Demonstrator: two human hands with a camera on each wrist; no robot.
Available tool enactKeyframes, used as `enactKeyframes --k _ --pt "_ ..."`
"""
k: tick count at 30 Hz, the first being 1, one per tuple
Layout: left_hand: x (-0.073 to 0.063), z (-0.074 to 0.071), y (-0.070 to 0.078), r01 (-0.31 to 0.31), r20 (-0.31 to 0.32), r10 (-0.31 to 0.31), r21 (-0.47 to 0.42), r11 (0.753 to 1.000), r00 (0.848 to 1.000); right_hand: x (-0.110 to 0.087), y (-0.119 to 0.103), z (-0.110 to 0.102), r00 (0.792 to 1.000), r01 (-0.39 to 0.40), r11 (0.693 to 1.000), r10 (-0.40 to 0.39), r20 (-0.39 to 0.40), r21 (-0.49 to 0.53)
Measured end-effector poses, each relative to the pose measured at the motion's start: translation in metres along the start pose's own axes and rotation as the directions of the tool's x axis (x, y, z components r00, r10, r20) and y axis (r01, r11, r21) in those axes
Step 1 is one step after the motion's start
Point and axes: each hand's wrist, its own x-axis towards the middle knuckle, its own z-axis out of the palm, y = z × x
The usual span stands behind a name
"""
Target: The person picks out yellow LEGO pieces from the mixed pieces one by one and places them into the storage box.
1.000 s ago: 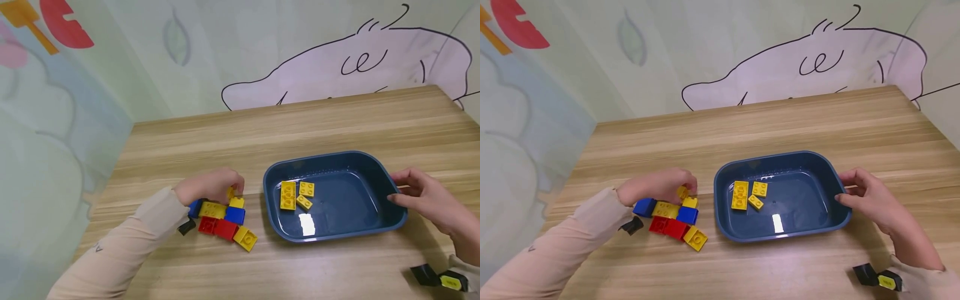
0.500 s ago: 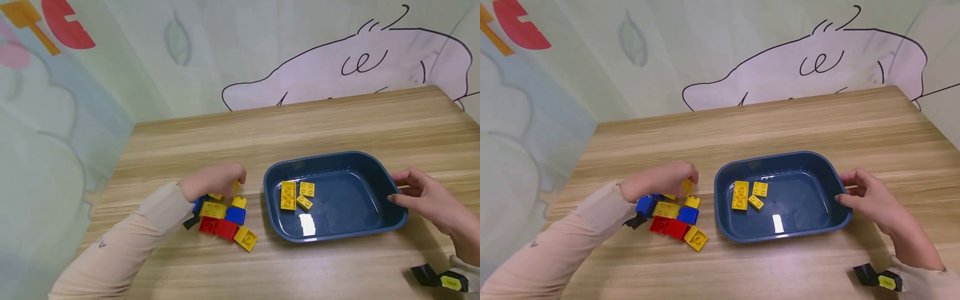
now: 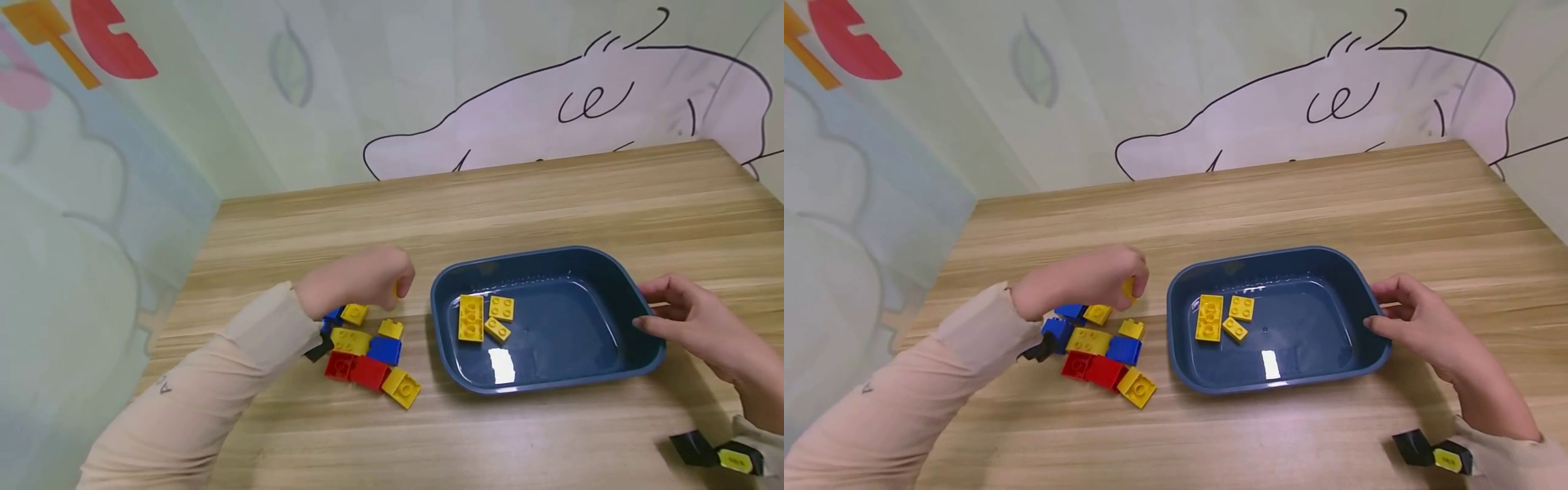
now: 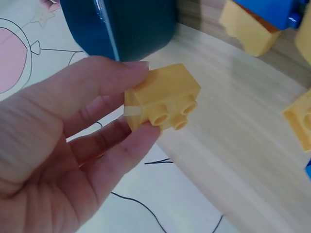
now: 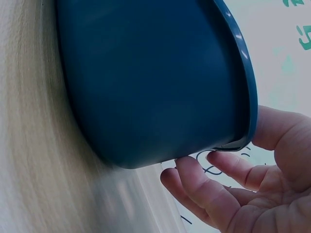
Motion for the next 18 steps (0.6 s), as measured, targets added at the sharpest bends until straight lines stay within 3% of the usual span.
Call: enactKeyframes --k 11,18 --pt "0.007 -0.021 0.023 -0.039 -0.006 0.040 0.079 0.996 0.999 0.000 0.000 0.001 1.000 -0.004 1.000 0.004 -0.001 0.013" --pt "0.020 -0.029 0.042 -0.034 0.021 0.031 0.127 0.991 0.999 0.000 0.002 0.000 1.000 -0.003 1.000 0.003 0.000 -0.006"
